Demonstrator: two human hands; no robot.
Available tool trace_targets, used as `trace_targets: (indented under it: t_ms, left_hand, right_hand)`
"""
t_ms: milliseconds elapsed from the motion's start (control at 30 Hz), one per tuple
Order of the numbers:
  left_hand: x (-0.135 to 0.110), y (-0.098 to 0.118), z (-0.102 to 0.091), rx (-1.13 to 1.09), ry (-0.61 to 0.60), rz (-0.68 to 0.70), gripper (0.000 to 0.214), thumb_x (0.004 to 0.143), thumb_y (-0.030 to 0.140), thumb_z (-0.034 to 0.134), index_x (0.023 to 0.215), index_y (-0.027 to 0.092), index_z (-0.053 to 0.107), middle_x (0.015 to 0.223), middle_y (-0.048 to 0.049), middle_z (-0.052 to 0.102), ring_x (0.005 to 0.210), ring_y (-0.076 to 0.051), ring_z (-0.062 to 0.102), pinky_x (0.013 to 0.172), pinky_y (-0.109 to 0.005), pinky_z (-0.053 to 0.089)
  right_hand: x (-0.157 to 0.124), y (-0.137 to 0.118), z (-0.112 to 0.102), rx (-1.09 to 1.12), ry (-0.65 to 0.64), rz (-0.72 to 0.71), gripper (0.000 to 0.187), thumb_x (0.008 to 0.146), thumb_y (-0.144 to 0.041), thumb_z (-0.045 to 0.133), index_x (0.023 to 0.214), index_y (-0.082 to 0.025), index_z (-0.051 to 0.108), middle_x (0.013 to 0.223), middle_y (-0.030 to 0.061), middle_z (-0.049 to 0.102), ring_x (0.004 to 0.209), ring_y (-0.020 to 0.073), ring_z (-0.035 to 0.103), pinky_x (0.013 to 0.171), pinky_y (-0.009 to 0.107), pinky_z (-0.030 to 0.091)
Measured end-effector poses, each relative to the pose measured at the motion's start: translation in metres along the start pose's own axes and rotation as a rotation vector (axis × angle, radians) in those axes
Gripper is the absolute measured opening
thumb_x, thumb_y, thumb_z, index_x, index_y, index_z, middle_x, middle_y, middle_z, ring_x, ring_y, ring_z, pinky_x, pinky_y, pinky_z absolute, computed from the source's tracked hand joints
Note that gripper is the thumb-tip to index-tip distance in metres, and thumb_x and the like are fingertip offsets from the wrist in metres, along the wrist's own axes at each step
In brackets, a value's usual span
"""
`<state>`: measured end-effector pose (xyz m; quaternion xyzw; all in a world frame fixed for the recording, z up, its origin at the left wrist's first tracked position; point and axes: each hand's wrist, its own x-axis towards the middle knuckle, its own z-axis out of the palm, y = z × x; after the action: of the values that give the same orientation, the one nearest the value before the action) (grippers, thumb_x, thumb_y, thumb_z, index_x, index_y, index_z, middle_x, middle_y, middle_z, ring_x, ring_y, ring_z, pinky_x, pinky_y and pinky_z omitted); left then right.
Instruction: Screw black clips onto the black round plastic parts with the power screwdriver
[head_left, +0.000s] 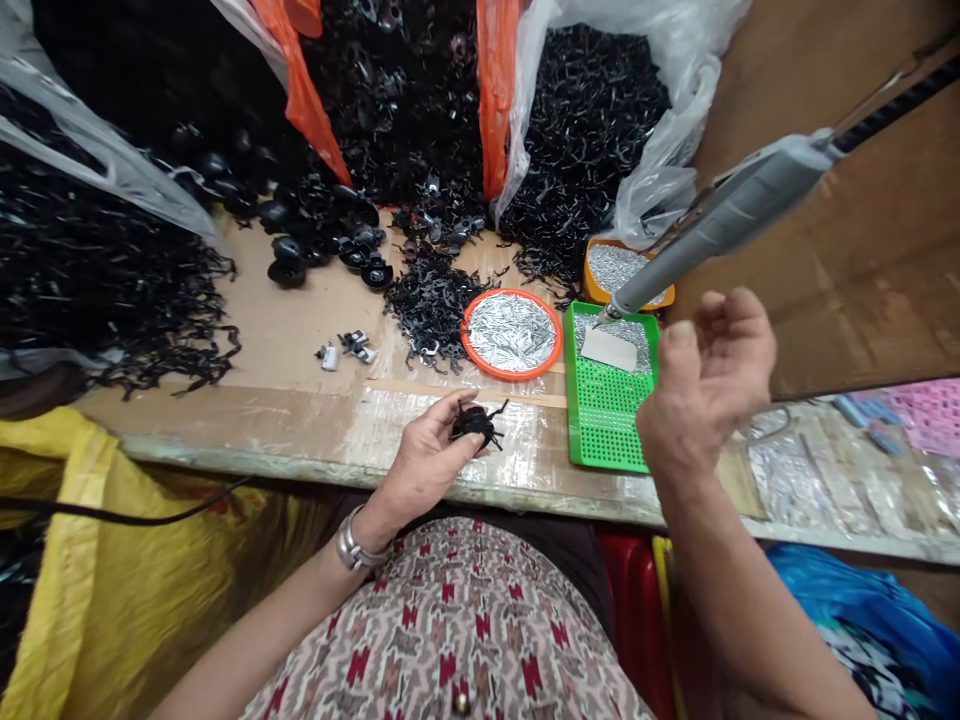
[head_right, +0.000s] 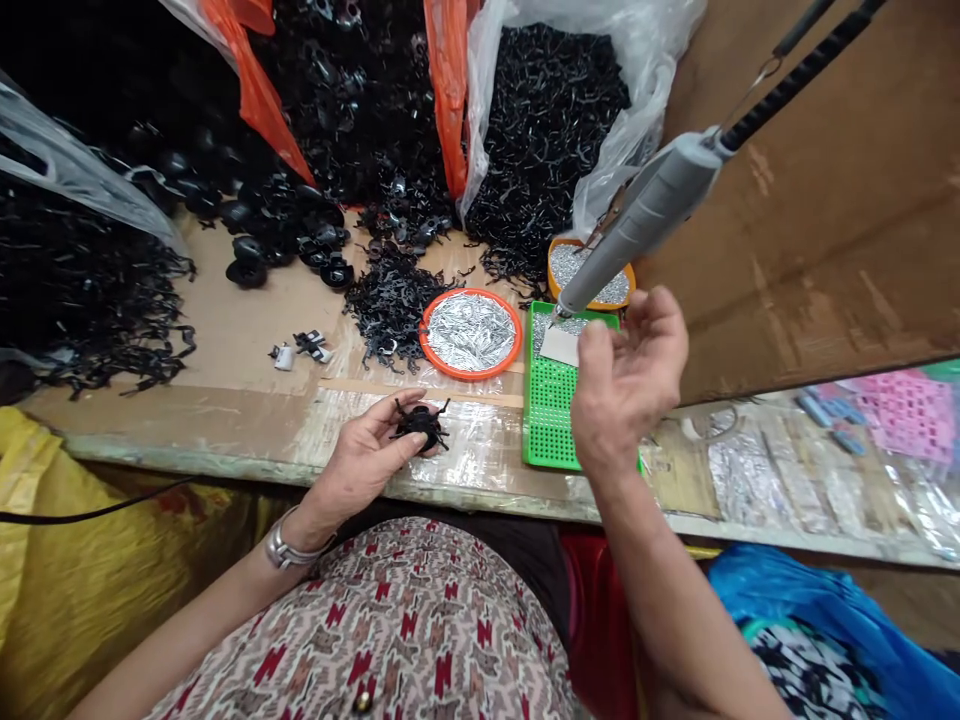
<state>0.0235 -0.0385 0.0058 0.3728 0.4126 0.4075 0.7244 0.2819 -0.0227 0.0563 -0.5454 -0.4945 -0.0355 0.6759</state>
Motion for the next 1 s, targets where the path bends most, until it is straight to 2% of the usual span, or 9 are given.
trace_targets:
  t_ms: [100,167,400,467,533,633,800,900,1000]
  left_hand:
    - [-0.006,-0.002,0.002,0.133,-0.046,0.074,0.057,0.076,0.011,0.079,0.130,0.018,0.063,0.116,-0.0081,0.071,0.108,-0.020,0.065,0.098,-0.032,0.054]
    - [-0.008,-0.002,0.004,0.197,-0.071,0.122,0.058,0.077,0.009,0.078,0.132,0.018,0.063,0.118,-0.0089,0.072,0.111,-0.020,0.065,0.105,-0.030,0.048]
    - [-0.011,-0.003,0.004,0.365,-0.120,0.189,0.053,0.083,0.012,0.074,0.134,0.018,0.063,0.124,-0.0100,0.071,0.118,-0.021,0.064,0.111,-0.030,0.043]
    - [-0.011,-0.002,0.004,0.373,-0.118,0.134,0.048,0.083,0.015,0.075,0.130,0.018,0.067,0.121,-0.0090,0.071,0.110,-0.021,0.067,0.102,-0.029,0.050]
    - [-0.012,-0.001,0.006,0.315,-0.141,0.003,0.040,0.083,0.019,0.075,0.122,0.016,0.070,0.109,-0.0070,0.071,0.088,-0.017,0.070,0.081,-0.027,0.058]
    - [-0.012,0.000,0.012,0.122,-0.207,-0.219,0.036,0.081,0.025,0.077,0.114,0.014,0.068,0.089,-0.0039,0.069,0.067,-0.015,0.068,0.057,-0.025,0.057]
    - [-0.010,0.001,0.025,-0.048,-0.233,-0.364,0.038,0.077,0.027,0.081,0.107,0.014,0.063,0.088,-0.0067,0.070,0.071,-0.022,0.074,0.050,-0.024,0.056]
    - [-0.006,-0.003,0.032,-0.024,-0.216,-0.358,0.036,0.075,0.026,0.082,0.104,0.014,0.064,0.089,-0.0059,0.070,0.069,-0.021,0.075,0.051,-0.025,0.058]
    - [-0.002,-0.009,0.038,0.015,-0.197,-0.340,0.035,0.075,0.027,0.082,0.103,0.013,0.066,0.083,-0.0039,0.069,0.068,-0.021,0.075,0.052,-0.024,0.059]
  right_hand:
    - [0.038,0.036,0.005,0.049,-0.047,0.053,0.058,0.085,-0.054,0.073,0.132,-0.024,0.056,0.126,0.0095,0.065,0.121,0.0241,0.063,0.107,0.047,0.053]
    - [0.054,0.048,0.011,0.025,-0.155,0.080,0.048,0.087,-0.057,0.071,0.120,-0.024,0.062,0.119,0.0081,0.070,0.112,0.0211,0.066,0.103,0.042,0.055]
    - [0.071,0.036,0.032,0.029,-0.293,0.215,0.044,0.084,-0.058,0.073,0.104,-0.020,0.061,0.086,0.0024,0.075,0.074,0.0128,0.069,0.068,0.028,0.058]
    - [0.069,0.028,0.032,0.054,-0.314,0.232,0.041,0.081,-0.052,0.078,0.102,-0.021,0.062,0.085,0.0003,0.074,0.072,0.0122,0.068,0.066,0.027,0.058]
    - [0.062,0.021,0.028,0.093,-0.321,0.255,0.036,0.079,-0.046,0.081,0.100,-0.022,0.065,0.085,-0.0010,0.073,0.070,0.0124,0.068,0.063,0.027,0.058]
    - [0.047,0.013,0.017,0.145,-0.317,0.304,0.027,0.076,-0.037,0.080,0.095,-0.022,0.068,0.080,-0.0028,0.071,0.064,0.0122,0.065,0.057,0.028,0.056]
    - [0.014,0.000,-0.005,0.186,-0.167,0.378,0.018,0.076,-0.028,0.075,0.092,-0.021,0.068,0.060,-0.0063,0.061,0.050,0.0122,0.058,0.047,0.027,0.050]
    - [0.001,-0.005,-0.017,0.121,0.016,0.356,0.018,0.078,-0.033,0.077,0.087,-0.022,0.067,0.054,-0.0074,0.057,0.045,0.0124,0.056,0.047,0.028,0.050]
    - [-0.005,-0.004,-0.029,0.039,0.077,0.325,0.020,0.077,-0.036,0.079,0.082,-0.023,0.065,0.055,-0.0067,0.058,0.045,0.0137,0.058,0.048,0.030,0.051]
